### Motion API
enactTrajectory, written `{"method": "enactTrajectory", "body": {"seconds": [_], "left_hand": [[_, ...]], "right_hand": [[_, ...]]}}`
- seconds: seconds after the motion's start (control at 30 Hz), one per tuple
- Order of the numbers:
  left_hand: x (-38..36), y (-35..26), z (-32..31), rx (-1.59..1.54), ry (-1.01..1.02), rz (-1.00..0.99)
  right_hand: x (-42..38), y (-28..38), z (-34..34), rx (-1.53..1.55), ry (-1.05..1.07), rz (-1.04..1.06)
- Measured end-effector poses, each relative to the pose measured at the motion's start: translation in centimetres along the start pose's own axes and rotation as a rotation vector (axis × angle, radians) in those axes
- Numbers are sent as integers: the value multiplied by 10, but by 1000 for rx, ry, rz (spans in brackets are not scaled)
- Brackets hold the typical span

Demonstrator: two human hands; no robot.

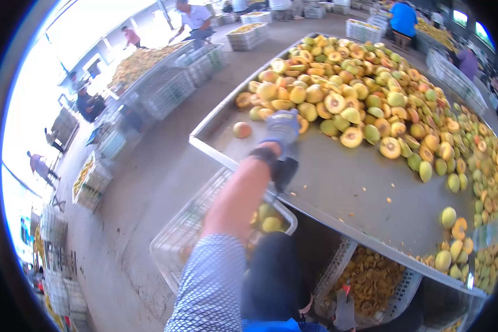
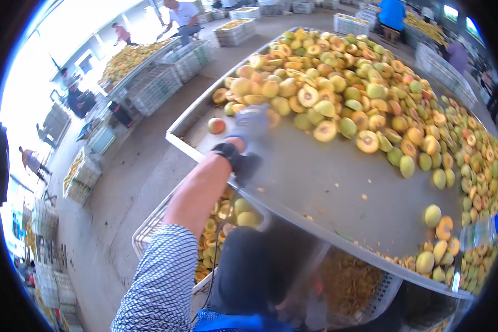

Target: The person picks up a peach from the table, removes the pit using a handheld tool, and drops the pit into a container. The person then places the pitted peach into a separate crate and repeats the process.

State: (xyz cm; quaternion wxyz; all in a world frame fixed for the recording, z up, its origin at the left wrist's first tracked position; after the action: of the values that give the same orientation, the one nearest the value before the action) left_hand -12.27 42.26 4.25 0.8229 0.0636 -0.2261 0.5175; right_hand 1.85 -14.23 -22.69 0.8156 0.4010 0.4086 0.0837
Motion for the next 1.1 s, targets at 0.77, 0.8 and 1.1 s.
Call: {"method": "enactTrajectory", "body": {"seconds": [0.77, 0.8, 1.1], "left_hand": [[-263, -150, 94, -1796, 145, 355], [-268, -152, 89, -1827, 183, 431], [-300, -193, 98, -2039, 391, 774]], "right_hand": [[-93, 184, 2, 414, 219, 379], [-96, 181, 3, 352, 203, 409], [-129, 230, 10, 182, 55, 650]]}}
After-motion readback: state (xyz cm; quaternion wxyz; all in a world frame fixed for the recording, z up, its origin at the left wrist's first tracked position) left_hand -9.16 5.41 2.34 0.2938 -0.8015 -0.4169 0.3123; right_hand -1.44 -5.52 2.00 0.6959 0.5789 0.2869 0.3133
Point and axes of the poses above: each hand's wrist, its own x-axis towards the middle knuckle, its own z-axis out of the back of the hand, y = z × x, the point moved 3 cm from there along x, towards the middle knuckle, and after that the axes turned 11 degrees about -y, right-handed, at the moved point
